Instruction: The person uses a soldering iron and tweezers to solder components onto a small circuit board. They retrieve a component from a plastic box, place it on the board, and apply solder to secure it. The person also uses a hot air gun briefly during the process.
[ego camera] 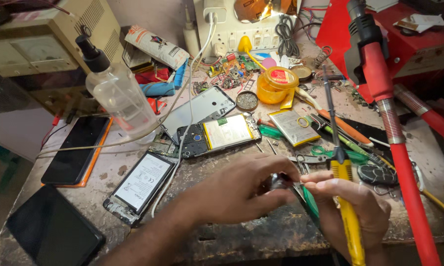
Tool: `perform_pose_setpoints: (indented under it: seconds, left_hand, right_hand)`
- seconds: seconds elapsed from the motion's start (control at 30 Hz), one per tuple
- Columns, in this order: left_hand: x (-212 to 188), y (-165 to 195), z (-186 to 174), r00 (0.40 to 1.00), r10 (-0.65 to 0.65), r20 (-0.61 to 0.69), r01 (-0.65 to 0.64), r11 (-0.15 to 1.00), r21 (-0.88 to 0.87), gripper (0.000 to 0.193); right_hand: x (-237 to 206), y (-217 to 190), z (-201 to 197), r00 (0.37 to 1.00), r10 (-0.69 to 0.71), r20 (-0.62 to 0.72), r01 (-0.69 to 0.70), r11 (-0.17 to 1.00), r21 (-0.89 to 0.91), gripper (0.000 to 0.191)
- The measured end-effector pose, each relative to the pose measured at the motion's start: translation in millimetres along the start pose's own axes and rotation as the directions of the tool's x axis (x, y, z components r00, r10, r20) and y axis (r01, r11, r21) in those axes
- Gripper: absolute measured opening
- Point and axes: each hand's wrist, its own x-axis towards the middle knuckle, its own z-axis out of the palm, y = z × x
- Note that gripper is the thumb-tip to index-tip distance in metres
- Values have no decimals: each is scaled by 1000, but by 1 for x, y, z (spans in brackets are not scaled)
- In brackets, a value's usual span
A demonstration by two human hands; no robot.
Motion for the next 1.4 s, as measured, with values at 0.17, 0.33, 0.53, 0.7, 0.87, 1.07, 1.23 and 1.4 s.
perform_pose_setpoints:
  seconds: [0.17,0.33,0.53,0.7,0.87,1.07,1.23,1.4]
  left_hand:
    - [12,-26,-21,998,-55,4,53,984,169,21]
    - [51,-77,-65,857,-404,-319,506,777,376,16]
    - [86,-104,-71,866,-426,-263,498,675,544,11]
    - [92,-108,-69,868,-445,-222,491,700,518,13]
    - [95,-109,-66,854,-467,-229,518,722,459,14]
    - [95,-111,-57,837,-484,-255,547,730,410,14]
    - [88,-115,-70,748,-465,-474,645,677,354,16]
    - [84,-115,-73,724,-552,-414,689,611,389,11]
  right_hand:
    - [-1,2,4,994,23,-106,-19,999,38,31]
    - [-7,5,3,958,179,-223,-168,983,69,28]
    - [-9,12,3,958,177,-225,-164,984,75,26]
    - [-9,10,5,948,207,-241,-197,978,67,23]
    - [-7,6,7,940,226,-255,-210,974,91,23]
    - [-5,5,6,943,228,-242,-217,974,68,22]
    - [-6,5,5,946,219,-238,-211,976,57,22]
    - [-6,4,7,944,229,-236,-223,973,53,22]
